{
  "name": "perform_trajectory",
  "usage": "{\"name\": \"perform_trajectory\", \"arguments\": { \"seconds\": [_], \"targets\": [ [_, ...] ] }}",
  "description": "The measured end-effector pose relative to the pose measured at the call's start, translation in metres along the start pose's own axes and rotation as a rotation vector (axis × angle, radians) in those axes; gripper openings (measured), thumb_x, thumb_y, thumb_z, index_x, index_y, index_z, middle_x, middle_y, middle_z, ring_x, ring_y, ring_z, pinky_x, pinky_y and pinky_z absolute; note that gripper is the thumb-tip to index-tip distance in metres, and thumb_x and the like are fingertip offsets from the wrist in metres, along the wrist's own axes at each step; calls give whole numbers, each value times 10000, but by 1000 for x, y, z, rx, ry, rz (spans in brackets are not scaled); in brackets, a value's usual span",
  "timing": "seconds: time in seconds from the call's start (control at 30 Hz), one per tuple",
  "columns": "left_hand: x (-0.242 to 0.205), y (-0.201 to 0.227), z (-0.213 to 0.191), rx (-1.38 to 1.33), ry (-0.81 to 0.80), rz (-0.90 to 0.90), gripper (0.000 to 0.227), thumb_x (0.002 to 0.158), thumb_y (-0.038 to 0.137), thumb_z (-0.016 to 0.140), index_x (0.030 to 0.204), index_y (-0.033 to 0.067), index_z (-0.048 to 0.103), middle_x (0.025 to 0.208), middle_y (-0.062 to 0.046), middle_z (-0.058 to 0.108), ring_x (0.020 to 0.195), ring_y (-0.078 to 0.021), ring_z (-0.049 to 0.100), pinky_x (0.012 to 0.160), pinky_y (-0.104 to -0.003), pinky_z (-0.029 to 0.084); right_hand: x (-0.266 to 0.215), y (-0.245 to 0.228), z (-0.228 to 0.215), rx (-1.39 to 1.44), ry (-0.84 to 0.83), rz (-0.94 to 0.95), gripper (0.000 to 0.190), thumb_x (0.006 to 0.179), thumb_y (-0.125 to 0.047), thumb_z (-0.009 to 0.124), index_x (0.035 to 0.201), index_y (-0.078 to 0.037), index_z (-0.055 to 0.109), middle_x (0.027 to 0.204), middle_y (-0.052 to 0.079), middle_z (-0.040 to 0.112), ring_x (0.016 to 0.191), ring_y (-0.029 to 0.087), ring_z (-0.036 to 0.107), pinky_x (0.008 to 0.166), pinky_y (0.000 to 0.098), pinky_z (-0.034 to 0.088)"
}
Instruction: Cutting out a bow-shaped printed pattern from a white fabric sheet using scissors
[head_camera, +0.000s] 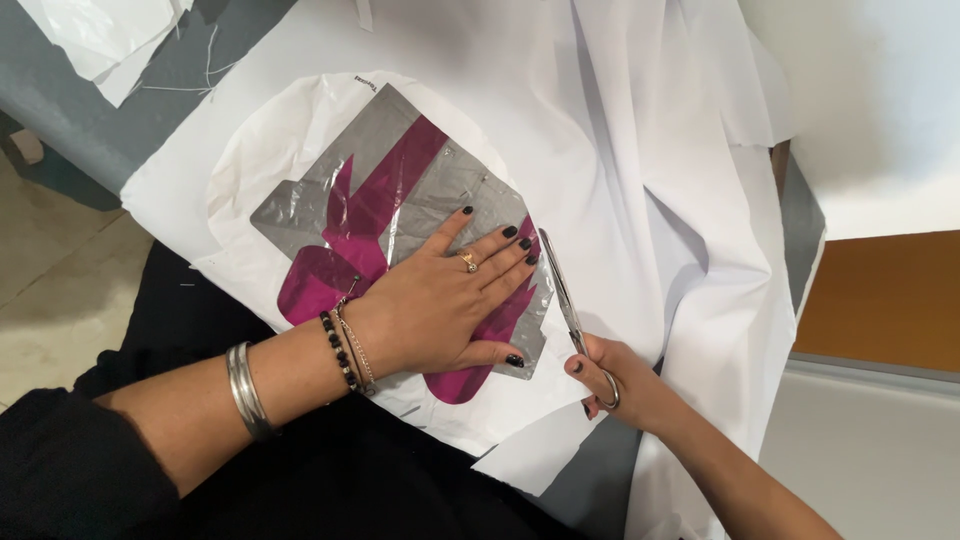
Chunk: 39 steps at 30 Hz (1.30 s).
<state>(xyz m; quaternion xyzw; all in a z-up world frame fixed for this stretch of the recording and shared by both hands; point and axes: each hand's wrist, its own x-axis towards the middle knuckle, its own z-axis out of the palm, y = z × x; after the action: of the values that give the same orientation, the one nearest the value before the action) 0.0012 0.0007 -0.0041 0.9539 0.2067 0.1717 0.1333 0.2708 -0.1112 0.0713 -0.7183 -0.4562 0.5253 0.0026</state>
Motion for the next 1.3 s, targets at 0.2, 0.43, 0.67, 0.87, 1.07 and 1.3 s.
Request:
{"name": "perform_trajectory", "arguments": {
  "seconds": [0.2, 0.43, 0.67, 0.87, 1.07, 1.3],
  "targets": [
    [-1, 1, 0, 3, 23, 4, 958, 944, 810, 281, 1573, 89, 321, 1618, -93, 370, 1498, -282, 310, 1224, -601, 111, -1, -19, -9, 74, -91, 4, 431, 982, -490, 521, 767, -147, 376, 774, -27, 299, 591, 102, 369, 594, 284, 587],
    [-1, 1, -4, -13, 56, 1, 950, 944, 806, 301, 1569, 92, 336, 1611, -116, 381, 1488, -291, 333, 1213, -604, 138, 7, -32, -18, 23, -131, 0, 401, 987, -511, 514, 831, -150, 437, 674, -28, 376, 593, 124, 346, 585, 267, 363],
    [-1, 1, -3, 3, 52, 5, 957, 944, 816, 274, 1574, 98, 331, 1600, -114, 396, 1480, -295, 345, 1213, -607, 144, 7, -36, -13, -55, -62, -51, 408, 975, -444, 529, 754, -114, 436, 554, 39, 491, 531, 124, 406, 528, 269, 342],
    [-2, 1, -1, -1, 72, -1, 945, 935, 815, 292, 1558, 110, 371, 1590, -112, 419, 1474, -296, 363, 1217, -605, 141, 13, -22, -15, -49, -48, -90, 373, 946, -460, 541, 880, -95, 576, 536, 8, 477, 481, 131, 481, 536, 310, 567],
    [-2, 5, -21, -90, 220, 9, 804, 944, 721, 461, 1396, 62, 553, 1479, -139, 554, 1384, -309, 493, 1198, -600, 245, 18, -16, -22, 17, -114, -93, 306, 969, -414, 546, 903, -119, 589, 553, -6, 495, 470, 135, 510, 559, 316, 557],
    [16, -37, -34, 234, -87, -51, 958, 937, 832, 192, 1559, 121, 348, 1639, -83, 337, 1519, -303, 273, 1225, -625, 112, 21, -24, -25, -3, -128, -123, 392, 952, -512, 549, 908, -124, 578, 569, -8, 532, 474, 113, 552, 527, 286, 545]
  ]
}}
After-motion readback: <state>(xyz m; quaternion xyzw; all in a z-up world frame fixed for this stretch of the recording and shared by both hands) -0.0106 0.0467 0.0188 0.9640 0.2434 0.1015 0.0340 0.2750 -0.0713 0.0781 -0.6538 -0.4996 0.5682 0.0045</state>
